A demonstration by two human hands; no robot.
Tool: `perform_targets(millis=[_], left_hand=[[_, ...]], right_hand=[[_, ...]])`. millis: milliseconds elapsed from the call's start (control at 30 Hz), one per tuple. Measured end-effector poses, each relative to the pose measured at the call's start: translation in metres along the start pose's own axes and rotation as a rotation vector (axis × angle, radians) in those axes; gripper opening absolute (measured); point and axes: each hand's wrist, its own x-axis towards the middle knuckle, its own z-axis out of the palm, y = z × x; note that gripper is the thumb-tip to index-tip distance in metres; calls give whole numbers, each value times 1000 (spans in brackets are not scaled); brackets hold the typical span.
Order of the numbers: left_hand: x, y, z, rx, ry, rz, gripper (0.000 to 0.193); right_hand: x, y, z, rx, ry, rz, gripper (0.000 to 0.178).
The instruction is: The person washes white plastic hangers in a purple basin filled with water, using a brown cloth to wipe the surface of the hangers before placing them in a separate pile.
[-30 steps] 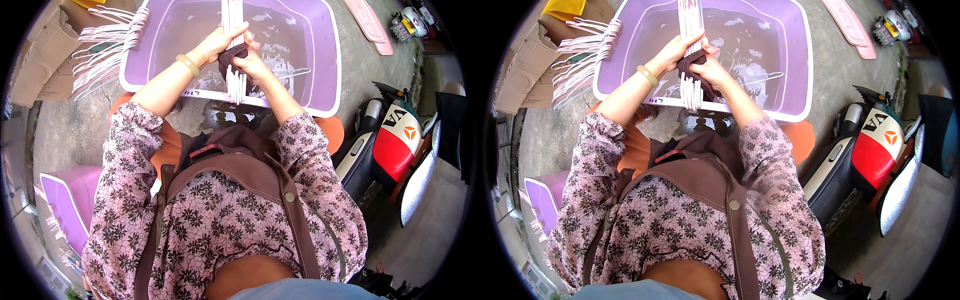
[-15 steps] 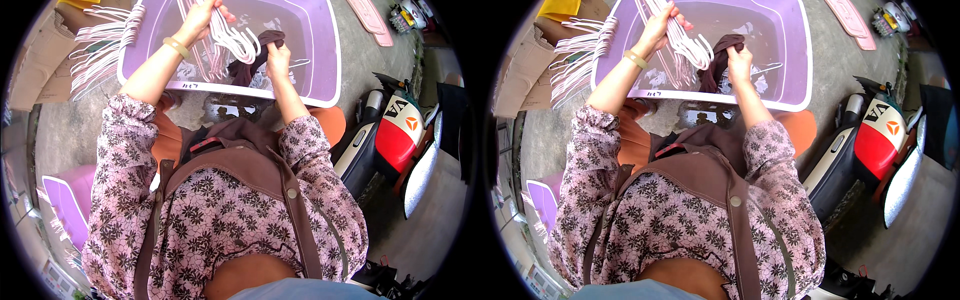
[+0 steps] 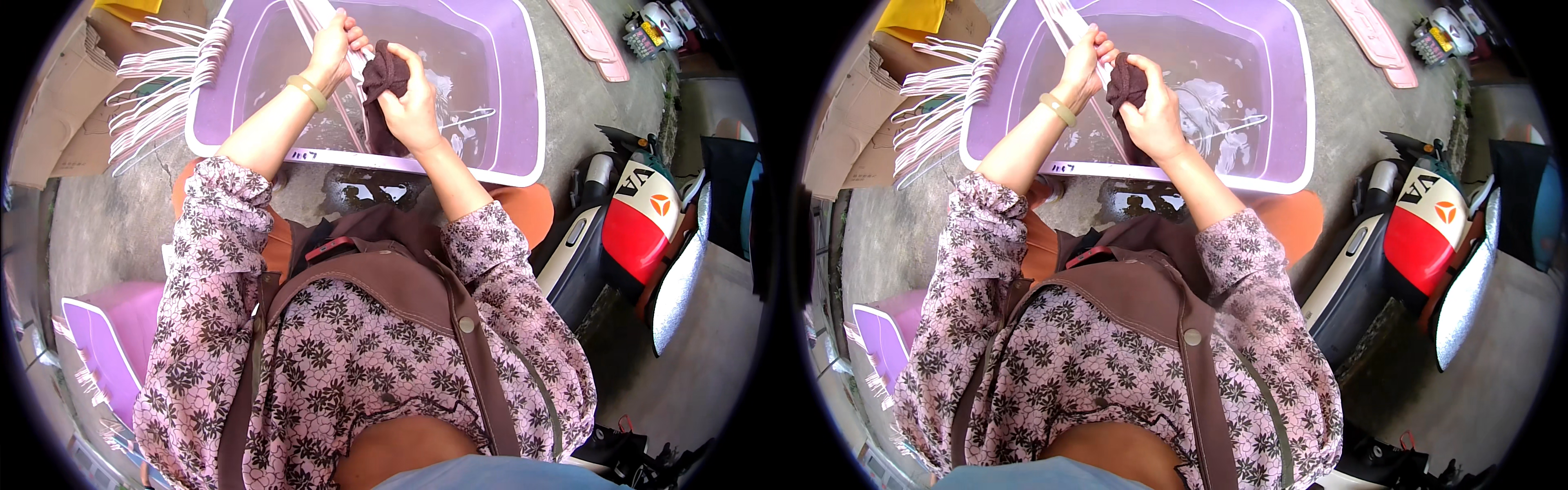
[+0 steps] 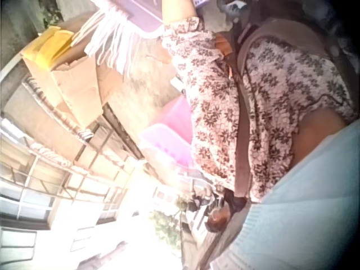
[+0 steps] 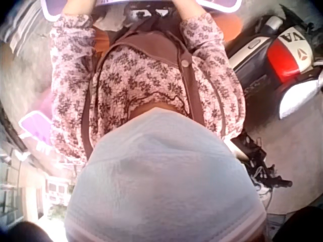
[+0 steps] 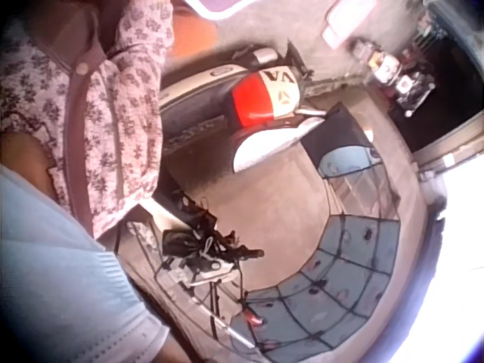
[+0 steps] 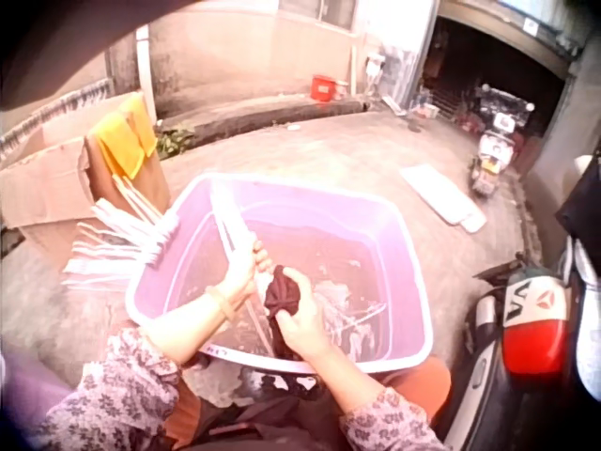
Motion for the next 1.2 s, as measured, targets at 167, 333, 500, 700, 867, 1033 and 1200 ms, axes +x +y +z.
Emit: perform_targets(millis=[167, 333, 500, 700, 867, 1033, 1200], left_hand=[[10, 1, -1, 43, -145, 178, 35], [8, -11, 1, 83, -173, 255, 30], [5, -30, -4, 102, 17, 194, 21], [3, -36, -11, 484, 59, 418, 24], [9, -53, -17, 652, 51, 531, 24], [-1, -51, -6, 690, -37, 558, 27], [-9, -45, 1, 811, -119, 713, 26]], right_hand=[[24, 7, -9, 683, 66, 351, 30], [35, 11, -17, 975, 292, 656, 20], [33, -2, -12, 861, 174, 589, 15], [13, 3, -9, 566, -148, 484, 25], [18, 9, -13, 484, -96, 687, 23], [17, 19, -9, -69, -153, 479, 28], [10, 19, -5, 394, -13, 548, 27]])
